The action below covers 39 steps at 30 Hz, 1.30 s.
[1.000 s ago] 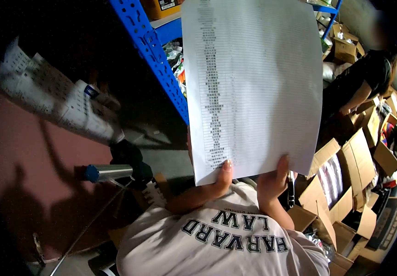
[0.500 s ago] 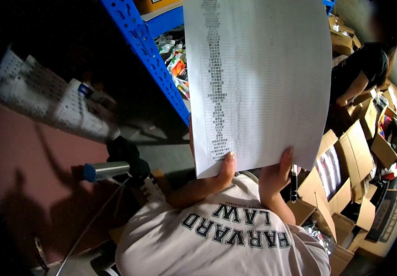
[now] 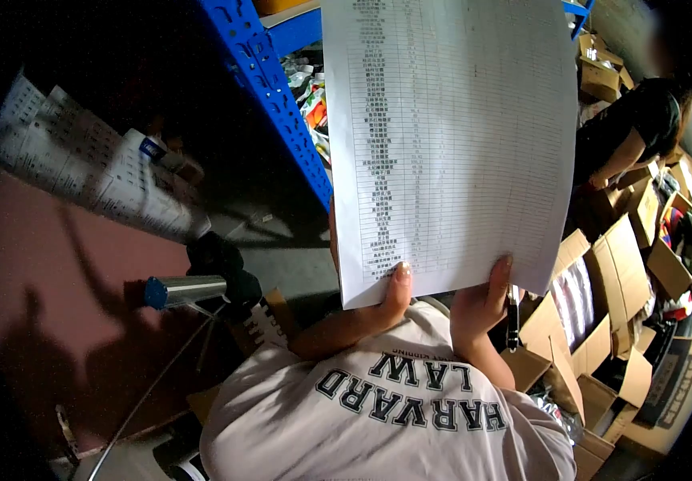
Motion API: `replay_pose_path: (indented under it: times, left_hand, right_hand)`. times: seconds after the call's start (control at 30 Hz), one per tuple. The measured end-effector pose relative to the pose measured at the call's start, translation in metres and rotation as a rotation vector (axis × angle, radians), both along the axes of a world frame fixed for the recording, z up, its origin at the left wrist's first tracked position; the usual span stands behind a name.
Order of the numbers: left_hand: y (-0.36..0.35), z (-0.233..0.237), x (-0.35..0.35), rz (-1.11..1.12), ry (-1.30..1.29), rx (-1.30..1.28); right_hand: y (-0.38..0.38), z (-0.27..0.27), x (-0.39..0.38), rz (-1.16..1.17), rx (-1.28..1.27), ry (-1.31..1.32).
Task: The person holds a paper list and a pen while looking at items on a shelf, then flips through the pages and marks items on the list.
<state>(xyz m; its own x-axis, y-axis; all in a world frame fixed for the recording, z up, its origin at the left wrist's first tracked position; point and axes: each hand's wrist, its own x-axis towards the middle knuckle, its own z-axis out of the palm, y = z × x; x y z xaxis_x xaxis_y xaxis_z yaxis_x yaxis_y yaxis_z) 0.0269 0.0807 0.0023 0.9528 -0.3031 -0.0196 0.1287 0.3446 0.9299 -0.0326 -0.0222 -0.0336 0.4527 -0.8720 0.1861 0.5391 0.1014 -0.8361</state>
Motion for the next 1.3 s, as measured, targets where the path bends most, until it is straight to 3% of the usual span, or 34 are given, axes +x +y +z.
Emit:
replay_pose_path:
  times: [0.13,0.33,0.5,0.63,0.7,0.8,0.87,0.93,0.97,1.0,1.1,1.2,1.3]
  left_hand:
    - [0.001,-0.001,0.0,0.012,0.005,-0.006]
    - [0.003,-0.002,-0.001,0.035,0.015,-0.011]
    - [0.004,-0.002,-0.002,0.044,0.028,-0.013]
    - [0.006,-0.001,-0.004,0.059,0.064,-0.015]
    - [0.007,-0.002,-0.006,0.067,0.104,-0.033]
    - [0.003,-0.024,-0.007,-0.027,0.144,-0.1]
    - [-0.001,-0.028,-0.011,-0.03,0.185,-0.048]
    - [0.001,-0.043,-0.011,0.037,0.292,-0.071]
    - [0.003,-0.049,-0.008,0.002,0.455,-0.165]
    - [0.003,-0.049,-0.007,0.038,0.478,-0.122]
    - [0.013,-0.065,-0.003,-0.092,0.308,0.019]
    - [0.024,-0.101,-0.002,-0.245,0.238,0.074]
    - [0.033,-0.116,-0.005,-0.315,-0.054,0.245]
  right_hand:
    - [-0.003,-0.003,0.005,0.052,0.154,-0.188]
    - [0.0,-0.005,0.003,0.057,0.117,-0.177]
    - [0.006,-0.003,-0.001,-0.039,-0.142,0.101]
    - [0.007,0.003,0.002,0.086,0.115,-0.183]
    - [0.006,-0.01,0.0,-0.165,-0.384,0.256]
    - [0.008,-0.01,0.002,0.078,0.017,-0.066]
    - [-0.001,0.002,-0.001,-0.488,-1.351,0.735]
    - [0.009,-0.005,0.002,0.129,-0.24,0.283]
    - [0.016,-0.012,0.011,0.087,-0.064,0.122]
    - [0.013,-0.013,0.009,0.113,-0.199,0.274]
    - [0.017,-0.028,0.006,0.071,-0.32,0.324]
    - [0.017,-0.054,0.0,0.139,-0.184,0.311]
    - [0.018,-0.058,-0.013,0.136,-0.3,0.421]
